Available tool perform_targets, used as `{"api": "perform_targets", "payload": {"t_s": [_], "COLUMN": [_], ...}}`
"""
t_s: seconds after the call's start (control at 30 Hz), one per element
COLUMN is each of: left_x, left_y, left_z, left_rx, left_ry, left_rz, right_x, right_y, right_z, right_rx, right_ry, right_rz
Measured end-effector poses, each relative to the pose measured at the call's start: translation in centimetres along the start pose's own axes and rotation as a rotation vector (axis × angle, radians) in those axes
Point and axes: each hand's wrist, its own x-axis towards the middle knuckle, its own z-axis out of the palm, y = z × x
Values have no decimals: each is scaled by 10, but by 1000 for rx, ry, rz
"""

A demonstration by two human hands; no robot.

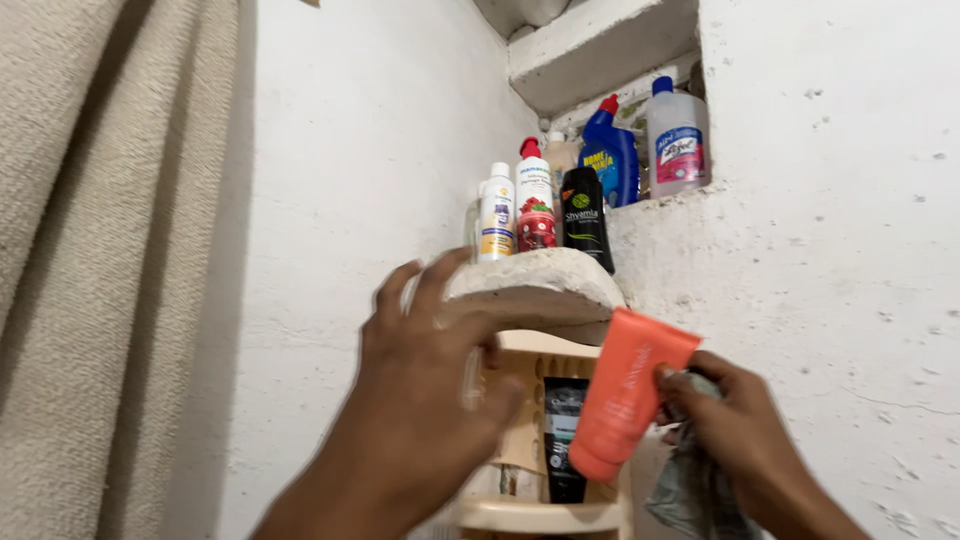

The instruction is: The person wipes several toiletry items and a wall-mounted corner shelf in a bathroom using a cloth. They remove each item, wipe it, and return it to the shelf, then wipe the shelf surfaces and close the door.

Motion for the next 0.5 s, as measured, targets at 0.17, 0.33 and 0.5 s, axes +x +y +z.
{"api": "perform_targets", "payload": {"t_s": [0.17, 0.33, 0.5], "left_x": [-5, -6, -7], "left_y": [-42, -61, -71], "left_z": [-26, -30, -35], "left_rx": [25, 25, 91], "left_ry": [16, -43, -21], "left_rz": [-142, -419, -489], "right_x": [16, 28, 37], "right_y": [14, 28, 45], "right_z": [53, 95, 119], "right_rx": [-90, -272, -329], "right_ry": [-134, -170, -187], "right_rz": [-102, -188, -183]}}
